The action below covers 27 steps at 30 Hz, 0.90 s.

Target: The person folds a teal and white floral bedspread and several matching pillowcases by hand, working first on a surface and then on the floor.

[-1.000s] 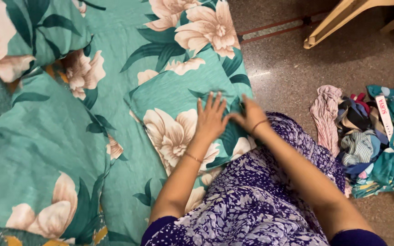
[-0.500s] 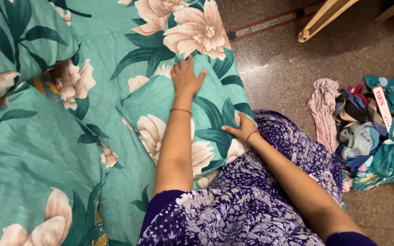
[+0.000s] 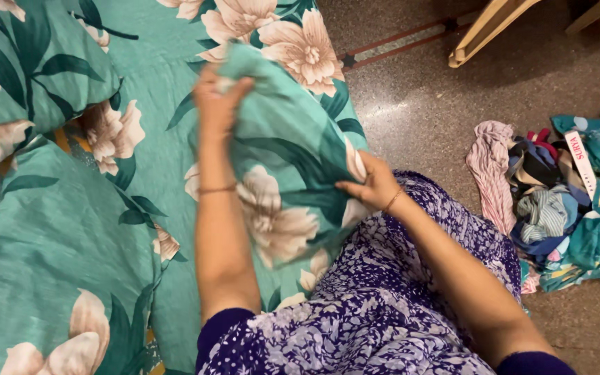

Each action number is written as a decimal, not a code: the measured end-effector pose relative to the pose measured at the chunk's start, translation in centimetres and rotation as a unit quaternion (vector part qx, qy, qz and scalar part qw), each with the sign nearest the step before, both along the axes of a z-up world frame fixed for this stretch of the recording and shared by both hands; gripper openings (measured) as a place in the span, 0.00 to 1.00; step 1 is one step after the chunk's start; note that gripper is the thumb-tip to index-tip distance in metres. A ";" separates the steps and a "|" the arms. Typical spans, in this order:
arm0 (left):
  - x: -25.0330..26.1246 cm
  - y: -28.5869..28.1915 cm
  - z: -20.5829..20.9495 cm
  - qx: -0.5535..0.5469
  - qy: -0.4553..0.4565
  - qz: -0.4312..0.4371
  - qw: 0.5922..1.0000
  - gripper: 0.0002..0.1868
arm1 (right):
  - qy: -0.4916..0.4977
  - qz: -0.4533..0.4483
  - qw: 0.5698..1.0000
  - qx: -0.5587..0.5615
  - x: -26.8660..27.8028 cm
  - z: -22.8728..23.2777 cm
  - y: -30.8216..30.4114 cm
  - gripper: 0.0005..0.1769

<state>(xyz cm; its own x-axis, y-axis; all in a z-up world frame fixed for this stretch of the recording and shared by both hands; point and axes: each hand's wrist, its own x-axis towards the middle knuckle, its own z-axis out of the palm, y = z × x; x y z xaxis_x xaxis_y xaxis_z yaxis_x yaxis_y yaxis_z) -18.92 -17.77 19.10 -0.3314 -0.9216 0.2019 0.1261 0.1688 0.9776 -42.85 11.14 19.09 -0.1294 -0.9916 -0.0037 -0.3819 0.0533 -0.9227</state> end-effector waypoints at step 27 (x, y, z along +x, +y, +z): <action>18.0 9.6 7.8 -0.086 0.230 0.039 0.969 0.15 | 0.444 0.079 0.762 -0.464 3.1 20.0 -4.5 0.09</action>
